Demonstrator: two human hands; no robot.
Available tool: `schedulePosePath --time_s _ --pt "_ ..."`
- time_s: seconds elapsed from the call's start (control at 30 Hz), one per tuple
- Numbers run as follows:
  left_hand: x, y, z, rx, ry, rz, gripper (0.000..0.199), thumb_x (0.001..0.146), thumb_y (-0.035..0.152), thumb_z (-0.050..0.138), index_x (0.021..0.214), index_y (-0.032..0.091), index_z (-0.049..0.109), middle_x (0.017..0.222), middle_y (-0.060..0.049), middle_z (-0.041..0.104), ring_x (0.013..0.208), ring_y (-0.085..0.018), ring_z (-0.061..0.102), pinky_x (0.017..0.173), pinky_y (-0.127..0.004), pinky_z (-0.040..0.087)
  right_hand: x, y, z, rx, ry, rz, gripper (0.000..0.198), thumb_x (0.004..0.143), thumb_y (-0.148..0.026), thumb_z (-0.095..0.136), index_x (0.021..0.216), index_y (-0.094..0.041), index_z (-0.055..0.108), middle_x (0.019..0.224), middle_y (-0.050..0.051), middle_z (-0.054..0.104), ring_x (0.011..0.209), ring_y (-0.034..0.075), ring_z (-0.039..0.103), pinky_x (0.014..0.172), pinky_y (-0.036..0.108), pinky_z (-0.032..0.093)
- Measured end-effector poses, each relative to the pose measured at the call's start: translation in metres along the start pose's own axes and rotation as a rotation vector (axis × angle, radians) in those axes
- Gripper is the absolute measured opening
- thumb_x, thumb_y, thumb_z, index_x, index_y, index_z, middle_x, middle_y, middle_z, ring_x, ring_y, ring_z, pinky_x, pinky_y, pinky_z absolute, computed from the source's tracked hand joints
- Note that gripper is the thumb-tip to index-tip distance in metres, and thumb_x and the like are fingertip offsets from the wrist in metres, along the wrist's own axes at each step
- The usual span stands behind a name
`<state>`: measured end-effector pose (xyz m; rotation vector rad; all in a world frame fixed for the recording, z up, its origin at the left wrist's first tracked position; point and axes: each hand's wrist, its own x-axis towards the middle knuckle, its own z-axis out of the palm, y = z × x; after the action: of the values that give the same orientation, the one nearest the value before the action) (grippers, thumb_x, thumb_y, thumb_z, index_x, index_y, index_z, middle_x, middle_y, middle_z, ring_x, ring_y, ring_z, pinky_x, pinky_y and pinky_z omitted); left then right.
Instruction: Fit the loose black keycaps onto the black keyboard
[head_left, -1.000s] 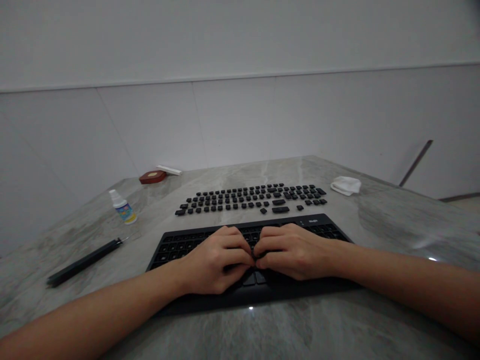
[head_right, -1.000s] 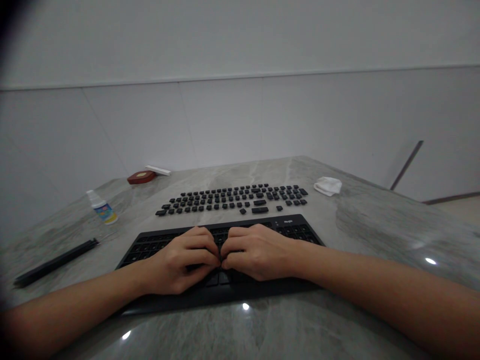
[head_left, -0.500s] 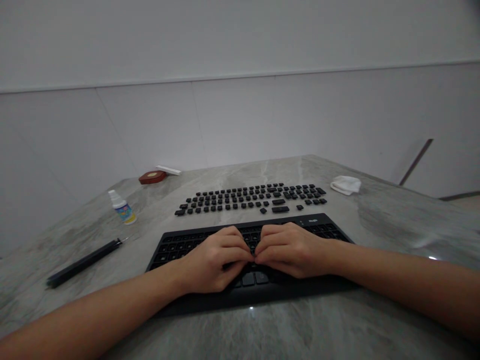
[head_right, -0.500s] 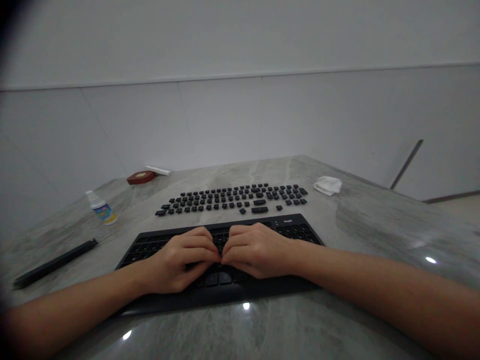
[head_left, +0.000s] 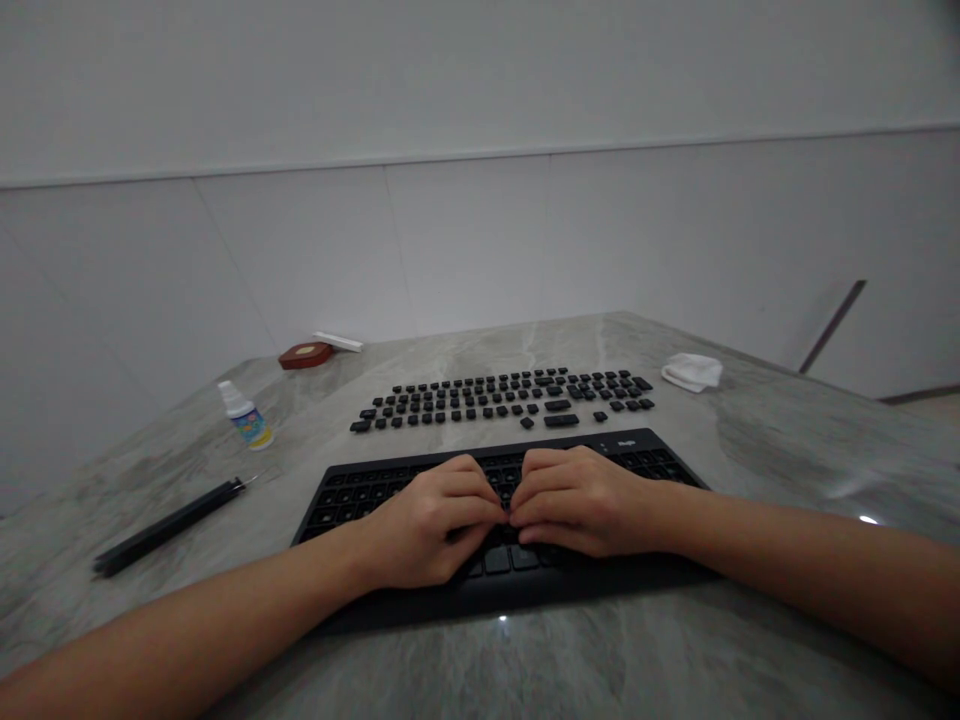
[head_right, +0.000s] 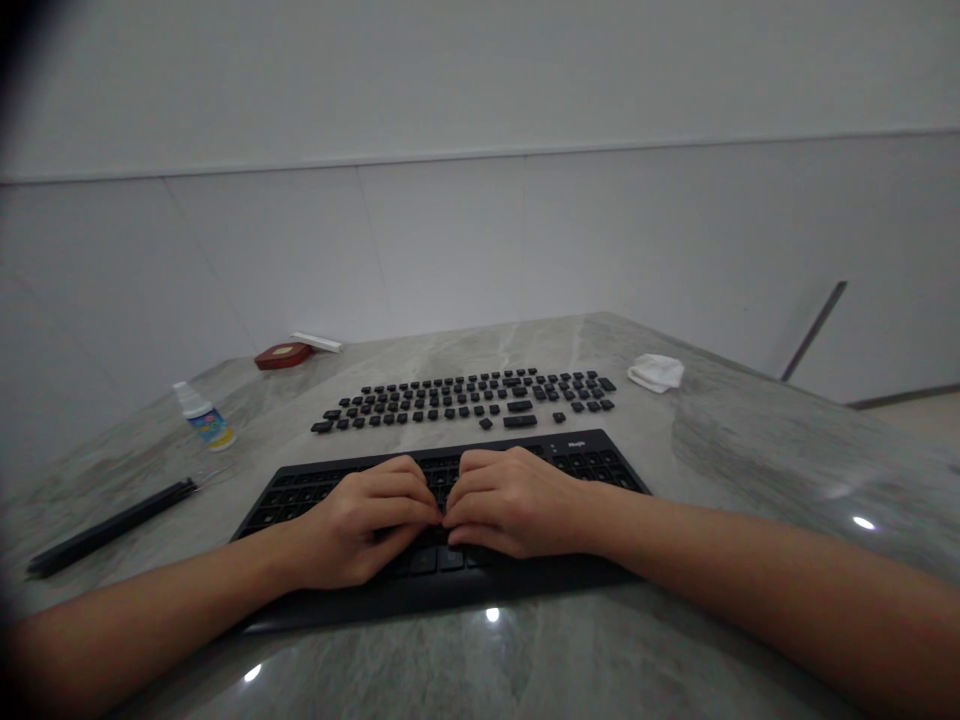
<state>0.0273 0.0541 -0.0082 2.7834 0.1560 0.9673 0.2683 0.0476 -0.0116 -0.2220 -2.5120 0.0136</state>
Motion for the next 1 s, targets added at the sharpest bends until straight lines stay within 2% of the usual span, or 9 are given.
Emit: schedulePosePath --time_s 0.2,0.37,0.43,0.6,0.7,0.83,1.0 --pt "-0.0004 0.0012 -0.0005 0.012 0.003 0.009 0.021 0.096 0.004 0.049 0.101 0.012 0.068 0.085 -0.010 0.071 0.080 -0.020 0.063 0.075 -0.035 0.057 0.0009 -0.0002 0.0014 0.011 -0.012 0.014 0.014 0.098 -0.021 0.058 0.092 -0.014 0.069 0.090 0.007 0.073 0.079 0.017 0.060 0.070 0.029 0.054" --pt "-0.0047 0.0017 -0.0008 0.067 0.080 -0.126 0.025 0.094 0.001 0.044 0.103 0.011 0.064 0.087 -0.010 0.068 0.080 -0.020 0.060 0.072 -0.034 0.055 0.0014 0.0002 0.0012 0.033 -0.008 0.001 0.011 0.097 -0.018 0.060 0.092 -0.013 0.068 0.090 0.008 0.073 0.080 0.017 0.060 0.071 0.030 0.054" --pt "-0.0056 0.0009 -0.0008 0.083 0.083 -0.140 0.027 0.091 -0.001 0.042 0.101 0.011 0.064 0.086 -0.010 0.067 0.080 -0.020 0.059 0.071 -0.033 0.054 0.0015 0.0002 0.0009 0.032 -0.010 -0.004 0.010 0.096 -0.018 0.060 0.091 -0.012 0.068 0.090 0.008 0.073 0.080 0.017 0.060 0.071 0.030 0.054" --pt "-0.0028 0.0000 -0.0018 0.056 0.049 -0.035 0.032 0.088 -0.004 0.039 0.098 0.012 0.065 0.087 -0.010 0.068 0.082 -0.020 0.060 0.075 -0.035 0.055 0.0013 0.0001 0.0014 0.030 -0.009 -0.001 0.011 0.097 -0.018 0.059 0.093 -0.013 0.067 0.090 0.007 0.072 0.080 0.017 0.059 0.072 0.030 0.054" --pt "-0.0011 0.0012 -0.0034 0.053 0.028 0.007 0.032 0.087 -0.003 0.041 0.095 0.013 0.067 0.090 -0.010 0.069 0.084 -0.020 0.061 0.075 -0.035 0.056 0.0007 -0.0013 0.0001 0.039 -0.035 0.053 0.012 0.098 -0.021 0.057 0.098 -0.014 0.066 0.089 0.007 0.071 0.082 0.017 0.059 0.073 0.029 0.053" --pt "-0.0015 0.0024 -0.0044 0.052 -0.002 0.025 0.035 0.082 -0.004 0.043 0.095 0.014 0.070 0.093 -0.011 0.069 0.084 -0.021 0.061 0.074 -0.035 0.057 0.0002 -0.0038 -0.0035 0.035 -0.062 0.147 0.015 0.098 -0.025 0.058 0.106 -0.014 0.064 0.089 0.006 0.069 0.080 0.017 0.060 0.068 0.028 0.051" --pt "-0.0027 0.0014 -0.0033 0.052 -0.007 0.029 0.034 0.081 -0.003 0.044 0.092 0.014 0.071 0.091 -0.011 0.069 0.084 -0.021 0.061 0.074 -0.037 0.058 0.0010 -0.0027 -0.0030 0.034 -0.063 0.119 0.015 0.097 -0.022 0.059 0.108 -0.013 0.065 0.092 0.006 0.071 0.082 0.017 0.061 0.070 0.029 0.052"
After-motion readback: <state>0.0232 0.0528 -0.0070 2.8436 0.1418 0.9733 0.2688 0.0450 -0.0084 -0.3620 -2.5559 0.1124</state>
